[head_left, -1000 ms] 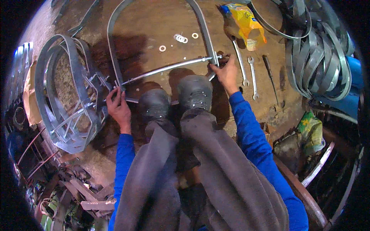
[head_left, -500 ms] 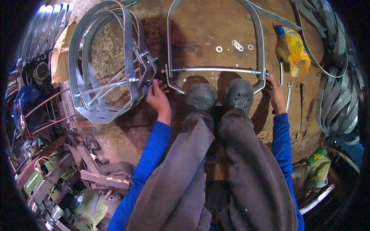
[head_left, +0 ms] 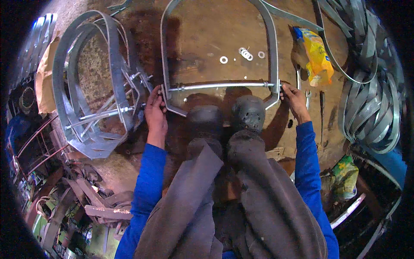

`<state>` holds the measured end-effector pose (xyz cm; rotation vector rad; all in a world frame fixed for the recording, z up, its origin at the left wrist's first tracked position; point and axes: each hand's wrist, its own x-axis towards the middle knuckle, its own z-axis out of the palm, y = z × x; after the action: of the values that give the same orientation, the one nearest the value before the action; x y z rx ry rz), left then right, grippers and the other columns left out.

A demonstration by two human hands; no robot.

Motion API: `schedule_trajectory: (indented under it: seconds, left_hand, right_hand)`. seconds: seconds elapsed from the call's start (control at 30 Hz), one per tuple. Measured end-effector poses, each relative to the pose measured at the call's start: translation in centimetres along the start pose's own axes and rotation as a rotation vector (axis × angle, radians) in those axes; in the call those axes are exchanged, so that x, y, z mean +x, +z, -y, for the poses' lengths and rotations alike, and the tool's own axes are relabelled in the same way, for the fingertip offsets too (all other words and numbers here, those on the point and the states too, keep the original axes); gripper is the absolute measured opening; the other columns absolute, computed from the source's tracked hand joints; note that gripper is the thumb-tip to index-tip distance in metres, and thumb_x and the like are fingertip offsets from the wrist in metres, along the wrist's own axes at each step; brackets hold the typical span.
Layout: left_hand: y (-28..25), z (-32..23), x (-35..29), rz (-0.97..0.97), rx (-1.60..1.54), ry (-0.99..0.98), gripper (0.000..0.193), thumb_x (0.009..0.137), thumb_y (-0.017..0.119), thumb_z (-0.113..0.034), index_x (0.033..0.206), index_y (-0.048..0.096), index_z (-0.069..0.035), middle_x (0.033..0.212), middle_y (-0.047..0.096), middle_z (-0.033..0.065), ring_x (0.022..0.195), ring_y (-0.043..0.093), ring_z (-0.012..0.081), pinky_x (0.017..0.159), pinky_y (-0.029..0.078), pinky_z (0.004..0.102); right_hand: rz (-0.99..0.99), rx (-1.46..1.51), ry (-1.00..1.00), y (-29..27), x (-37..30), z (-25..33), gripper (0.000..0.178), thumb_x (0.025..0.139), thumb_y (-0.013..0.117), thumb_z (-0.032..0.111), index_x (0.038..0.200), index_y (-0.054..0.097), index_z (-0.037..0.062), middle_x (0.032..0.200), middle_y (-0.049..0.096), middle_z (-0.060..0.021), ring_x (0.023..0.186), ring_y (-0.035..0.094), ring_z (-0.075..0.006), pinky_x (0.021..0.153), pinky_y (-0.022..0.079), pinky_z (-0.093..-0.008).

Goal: The person assembles a metal frame by inserting bolts and washers into pre-drilled holes and tightening them with a wrench. The person works on the floor, handling the frame, bolts, washers, and wrench to secure the components together.

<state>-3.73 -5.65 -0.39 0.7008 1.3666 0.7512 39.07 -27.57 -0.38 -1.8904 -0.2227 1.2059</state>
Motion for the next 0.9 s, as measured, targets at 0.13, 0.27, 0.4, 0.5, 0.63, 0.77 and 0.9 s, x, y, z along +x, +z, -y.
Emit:
schedule_trajectory:
  seconds: [0.13, 0.27, 0.4, 0.5, 0.63, 0.77, 0.9]
  left_hand:
    - [0.8, -0.9, 0.0, 0.044, -0.03, 0.019, 0.037, 0.097, 0.051, -0.025, 0.128, 0.057, -0.006, 0.086, 0.058, -0.0033, 0.057, 0.037, 0.003, 0.047, 0.03, 0.0178]
    - [3.2, -1.8, -0.4, -0.23, 0.15, 0.006, 0.044, 0.093, 0.06, -0.033, 0.126, 0.057, -0.003, 0.105, 0.065, 0.0005, 0.055, 0.036, 0.0031, 0.049, 0.03, 0.0195]
    - [3.3, -1.5, 0.1, -0.297, 0.133, -0.018, 0.04, 0.093, 0.059, -0.028, 0.125, 0.058, -0.003, 0.11, 0.066, 0.0022, 0.055, 0.036, 0.0034, 0.05, 0.031, 0.0193]
    - [2.7, -1.3, 0.4, -0.136, 0.007, 0.164, 0.035, 0.093, 0.059, -0.022, 0.121, 0.061, -0.002, 0.107, 0.067, 0.0033, 0.054, 0.037, 0.0033, 0.05, 0.031, 0.0191]
    - [3.4, -1.5, -0.3, -0.248, 0.045, 0.14, 0.029, 0.093, 0.058, -0.018, 0.115, 0.064, 0.0, 0.111, 0.067, 0.0062, 0.064, 0.044, 0.0031, 0.054, 0.035, 0.0191]
    - [2.0, -0.5, 0.9, -0.328, 0.214, 0.09, 0.031, 0.093, 0.06, -0.02, 0.117, 0.064, -0.001, 0.112, 0.067, 0.0059, 0.093, 0.059, 0.0126, 0.073, 0.044, 0.025]
    - [1.9, -0.8, 0.8, -0.192, 0.008, 0.116, 0.033, 0.092, 0.063, -0.019, 0.119, 0.063, -0.001, 0.107, 0.067, 0.0052, 0.091, 0.06, 0.0105, 0.069, 0.042, 0.0221]
  right_hand:
    - [0.027, -0.049, -0.006, -0.1, -0.1, 0.5, 0.034, 0.093, 0.062, 0.03, 0.11, 0.065, 0.0005, 0.088, 0.066, -0.002, 0.074, 0.058, -0.008, 0.068, 0.047, -0.0214]
    - [0.019, -0.041, -0.009, 0.2, -0.3, 0.9, 0.033, 0.094, 0.061, 0.028, 0.111, 0.065, 0.0005, 0.088, 0.066, -0.0008, 0.073, 0.057, -0.0078, 0.067, 0.046, -0.0214]
    - [0.039, -0.002, -0.033, 0.4, 0.0, 0.2, 0.033, 0.094, 0.061, 0.028, 0.112, 0.065, 0.0007, 0.087, 0.065, 0.0, 0.072, 0.056, -0.0069, 0.065, 0.046, -0.0207]
    - [0.032, 0.049, -0.001, 0.2, 0.3, -0.4, 0.033, 0.093, 0.062, 0.028, 0.112, 0.065, 0.0009, 0.086, 0.064, -0.0001, 0.07, 0.056, -0.007, 0.064, 0.046, -0.0206]
    - [0.057, 0.036, -0.022, -0.2, 0.3, -0.5, 0.033, 0.093, 0.062, 0.028, 0.112, 0.064, 0.0007, 0.085, 0.064, 0.0, 0.07, 0.056, -0.0074, 0.064, 0.047, -0.0219]
    - [0.035, 0.017, -0.001, 0.6, -0.4, 0.6, 0.032, 0.094, 0.062, 0.028, 0.111, 0.064, 0.0012, 0.086, 0.064, 0.0003, 0.07, 0.056, -0.007, 0.063, 0.046, -0.0216]
    - [0.032, 0.053, -0.001, 0.4, -0.3, 0.5, 0.032, 0.094, 0.061, 0.028, 0.11, 0.065, 0.001, 0.087, 0.065, -0.0004, 0.071, 0.056, -0.0073, 0.065, 0.046, -0.0216]
